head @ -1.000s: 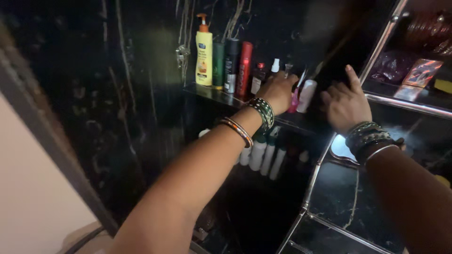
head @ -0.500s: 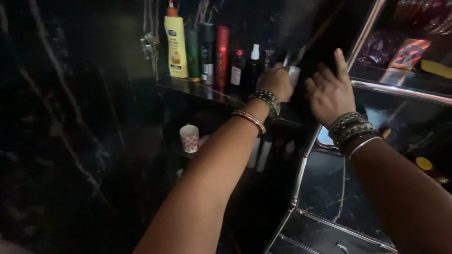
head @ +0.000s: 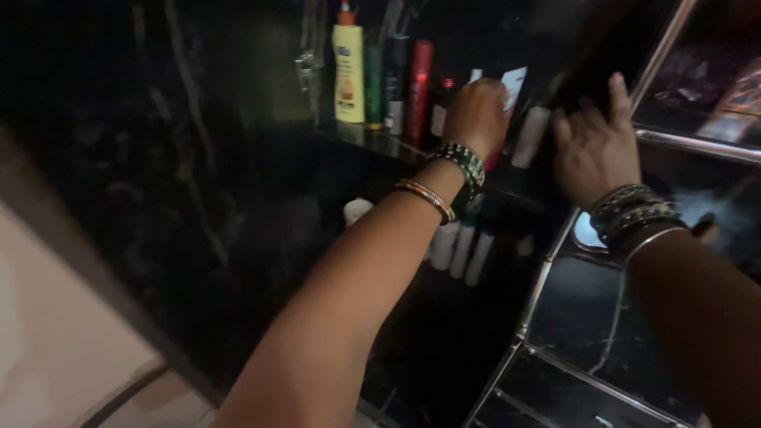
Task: The person repeatedly takes various cosmetic bottles and tubes from a dark cabinet and places them onto a pink floral bedspread. The person handles items one by one, including a black bottle, a pink tube, and a white bottle, moving them from the shelf to the bed.
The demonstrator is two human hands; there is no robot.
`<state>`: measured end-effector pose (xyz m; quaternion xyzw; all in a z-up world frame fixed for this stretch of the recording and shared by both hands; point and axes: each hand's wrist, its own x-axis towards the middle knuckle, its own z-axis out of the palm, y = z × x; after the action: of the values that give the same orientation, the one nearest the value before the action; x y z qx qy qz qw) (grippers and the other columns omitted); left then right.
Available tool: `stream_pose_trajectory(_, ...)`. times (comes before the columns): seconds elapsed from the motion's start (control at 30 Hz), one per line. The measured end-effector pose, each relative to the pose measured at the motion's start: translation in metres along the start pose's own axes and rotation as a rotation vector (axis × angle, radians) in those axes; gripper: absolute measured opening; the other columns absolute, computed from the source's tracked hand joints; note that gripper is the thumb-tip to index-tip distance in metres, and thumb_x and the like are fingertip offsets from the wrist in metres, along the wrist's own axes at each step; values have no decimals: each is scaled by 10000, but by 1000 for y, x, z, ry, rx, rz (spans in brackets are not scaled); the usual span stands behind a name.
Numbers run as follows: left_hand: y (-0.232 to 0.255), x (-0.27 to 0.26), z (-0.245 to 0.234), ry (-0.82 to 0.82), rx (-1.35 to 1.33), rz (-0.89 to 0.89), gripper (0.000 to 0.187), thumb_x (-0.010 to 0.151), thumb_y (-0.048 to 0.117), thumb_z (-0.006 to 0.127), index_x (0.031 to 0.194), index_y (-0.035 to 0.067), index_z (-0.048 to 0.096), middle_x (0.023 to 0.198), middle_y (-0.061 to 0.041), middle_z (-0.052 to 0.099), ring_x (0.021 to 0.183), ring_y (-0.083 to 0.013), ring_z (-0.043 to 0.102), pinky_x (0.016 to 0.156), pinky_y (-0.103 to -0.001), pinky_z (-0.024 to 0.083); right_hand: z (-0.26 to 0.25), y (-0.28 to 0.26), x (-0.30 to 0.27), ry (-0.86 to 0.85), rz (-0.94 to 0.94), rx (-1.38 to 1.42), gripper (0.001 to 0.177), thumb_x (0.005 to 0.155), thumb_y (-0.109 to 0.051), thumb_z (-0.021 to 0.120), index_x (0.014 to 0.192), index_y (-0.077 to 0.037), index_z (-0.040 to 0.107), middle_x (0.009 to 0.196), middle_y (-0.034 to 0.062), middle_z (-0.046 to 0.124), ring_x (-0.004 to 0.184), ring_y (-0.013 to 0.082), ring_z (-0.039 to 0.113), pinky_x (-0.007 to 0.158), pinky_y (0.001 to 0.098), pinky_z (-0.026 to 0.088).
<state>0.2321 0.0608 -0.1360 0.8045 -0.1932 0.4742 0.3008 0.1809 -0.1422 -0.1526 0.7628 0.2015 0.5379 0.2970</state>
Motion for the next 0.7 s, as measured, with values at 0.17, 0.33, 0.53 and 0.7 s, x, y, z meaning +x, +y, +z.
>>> stream_pose_trajectory(0.17, 30, 14, -53, 78, -34, -51, 136, 836, 38, 648, 866, 95, 768, 989, -128, 763, 909, -316, 751, 806, -412, 597, -21, -3, 9, 4, 138, 514, 409, 1134, -217, 569, 1469, 17, 597, 1025, 165, 726, 1174, 285, 675, 1374, 547, 141)
stream_pose_trajectory(0.33, 62, 21, -101, 162, -23, 5, 93, 838, 78, 710, 899, 101, 777, 968, -127, 770, 881, -303, 761, 799, -387, 601, -55, -24, 41, 346, 424, 952, 650, 993, -262, 674, 1485, 65, 401, 1203, 211, 698, 1064, 336, 684, 957, 382, 490)
stream_pose_trajectory(0.53, 104, 22, -158, 226, 11, 17, 136, 832, 43, 740, 963, 80, 727, 968, -133, 774, 923, -306, 763, 815, -381, 599, -91, -23, 88, 261, 578, 1781, 471, 1015, -88, 715, 1435, 21, 531, 1115, 119, 695, 909, 131, 690, 750, 259, 587)
stream_pose_trajectory(0.7, 129, 14, -211, 296, 104, 54, 459, 778, -36, 731, 1199, 97, 603, 1147, -155, 720, 1070, -348, 721, 899, -395, 590, -132, -19, 105, 312, 535, 1877, 244, 984, -41, 749, 1206, 4, 659, 992, 49, 741, 839, 78, 706, 719, 237, 581)
